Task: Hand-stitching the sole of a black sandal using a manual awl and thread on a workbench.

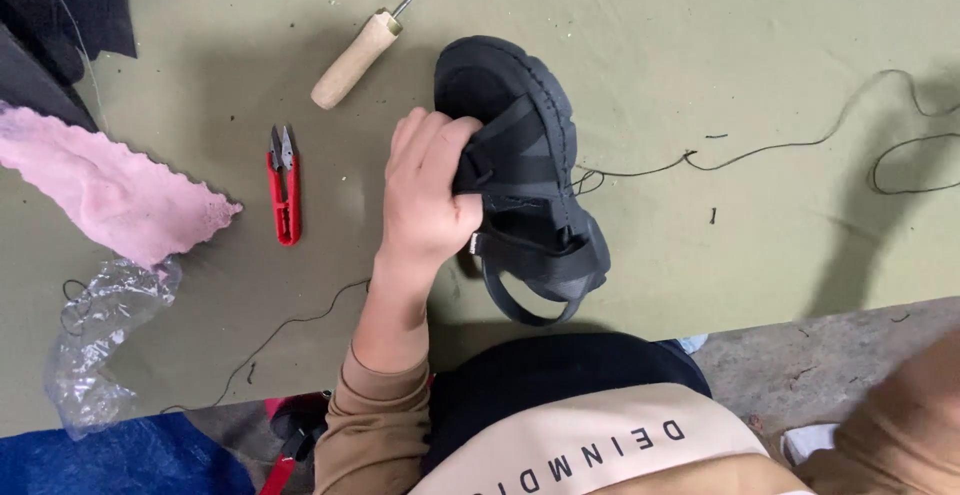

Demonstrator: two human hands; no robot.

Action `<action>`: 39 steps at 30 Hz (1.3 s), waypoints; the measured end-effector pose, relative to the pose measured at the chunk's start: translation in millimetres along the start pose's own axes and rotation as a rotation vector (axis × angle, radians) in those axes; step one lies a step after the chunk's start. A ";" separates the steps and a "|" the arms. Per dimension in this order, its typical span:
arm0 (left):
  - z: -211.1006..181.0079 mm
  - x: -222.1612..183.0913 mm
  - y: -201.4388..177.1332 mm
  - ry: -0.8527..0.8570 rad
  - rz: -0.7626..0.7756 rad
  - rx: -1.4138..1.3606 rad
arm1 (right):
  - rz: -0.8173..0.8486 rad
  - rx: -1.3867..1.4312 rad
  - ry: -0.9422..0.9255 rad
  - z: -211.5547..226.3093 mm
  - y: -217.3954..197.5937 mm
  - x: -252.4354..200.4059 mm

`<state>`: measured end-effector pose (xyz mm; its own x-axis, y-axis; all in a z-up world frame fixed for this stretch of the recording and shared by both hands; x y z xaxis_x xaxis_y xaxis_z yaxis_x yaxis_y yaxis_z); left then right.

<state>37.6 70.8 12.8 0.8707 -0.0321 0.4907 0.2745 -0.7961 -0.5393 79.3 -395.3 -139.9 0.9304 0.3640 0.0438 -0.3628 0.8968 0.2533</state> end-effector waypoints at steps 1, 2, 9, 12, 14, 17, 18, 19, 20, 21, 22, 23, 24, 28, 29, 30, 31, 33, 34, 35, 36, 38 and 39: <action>-1.5 0.3 0.3 -0.014 -0.012 -0.002 | 0.035 -0.081 0.005 22.5 81.2 28.8; -3.3 0.6 0.8 -0.029 -0.024 -0.004 | 0.069 -0.162 0.010 61.7 160.8 51.9; -15.7 -13.7 -9.3 -0.021 -0.152 0.013 | 0.346 -0.186 0.110 47.2 326.5 74.9; -23.2 -21.5 -14.5 -0.002 -0.200 -0.021 | 0.359 -0.244 0.312 11.9 333.5 52.0; -27.6 -24.7 -16.1 0.008 -0.197 -0.186 | 0.320 -0.348 0.157 1.9 329.1 43.4; -17.9 -38.1 -20.3 -0.087 -0.174 -0.305 | 0.308 -0.388 0.133 -13.2 312.0 35.7; -18.4 -46.6 -23.0 -0.087 -0.174 -0.301 | 0.310 -0.383 0.132 -15.5 311.9 33.6; -10.6 -54.1 -13.6 -0.203 -0.064 -0.432 | 0.304 -0.337 0.157 -18.6 310.1 32.0; -4.5 -63.3 -3.0 -0.319 0.049 -0.561 | 0.297 -0.291 0.182 -21.8 308.1 30.5; -6.3 -68.2 -6.9 -0.319 0.049 -0.561 | 0.297 -0.291 0.183 -20.0 309.1 31.2; -3.9 -76.6 -0.1 -0.414 0.167 -0.569 | 0.293 -0.258 0.194 -18.9 309.9 31.8; -2.1 -86.9 5.8 -0.509 0.284 -0.575 | 0.290 -0.225 0.206 -17.9 311.2 32.5; -4.0 -87.0 -1.3 -0.511 0.284 -0.575 | 0.291 -0.224 0.208 -16.8 310.7 32.2; -8.5 -87.2 -23.3 -0.613 0.404 -0.459 | 0.244 -0.252 0.163 -12.0 307.1 35.3; -11.4 -80.1 -37.8 -0.582 0.316 -0.456 | 0.226 -0.249 0.172 -13.3 306.5 36.2; -8.3 -81.4 -42.8 -0.581 0.319 -0.455 | 0.224 -0.247 0.171 -10.7 308.7 36.5; -13.5 -75.6 -54.8 -0.430 0.255 -0.431 | 0.208 -0.207 0.170 -7.8 310.2 36.9; -22.0 -69.9 -62.4 -0.280 0.194 -0.405 | 0.191 -0.165 0.170 -10.6 309.1 34.1; -26.9 -66.9 -60.8 -0.250 0.141 -0.599 | 0.203 -0.176 0.146 -14.4 307.8 31.2; -31.0 -63.6 -59.8 -0.215 0.084 -0.790 | 0.216 -0.189 0.120 -18.1 306.4 29.2; -34.0 -57.7 -52.3 -0.213 0.085 -0.788 | 0.217 -0.187 0.118 -23.2 304.2 29.0; -47.0 -44.2 -39.5 -0.113 0.054 -1.229 | 0.200 -0.236 0.042 -27.6 297.7 28.7; -42.7 -48.1 -31.5 -0.114 0.056 -1.231 | 0.197 -0.237 0.043 -16.4 304.4 34.9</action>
<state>-30.4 71.6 35.4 0.9162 -0.0807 0.3925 -0.2770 -0.8353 0.4749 0.4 -105.5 -77.2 0.8397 0.5424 0.0275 -0.5428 0.8398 0.0115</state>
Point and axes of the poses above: each hand's wrist, its own x-axis towards the middle knuckle, its own y-axis out of the palm, z = x × y, the point moved 8 cm from there along x, towards the middle knuckle, and after that the axes turned 1 degree about z, right-handed, at the moved point
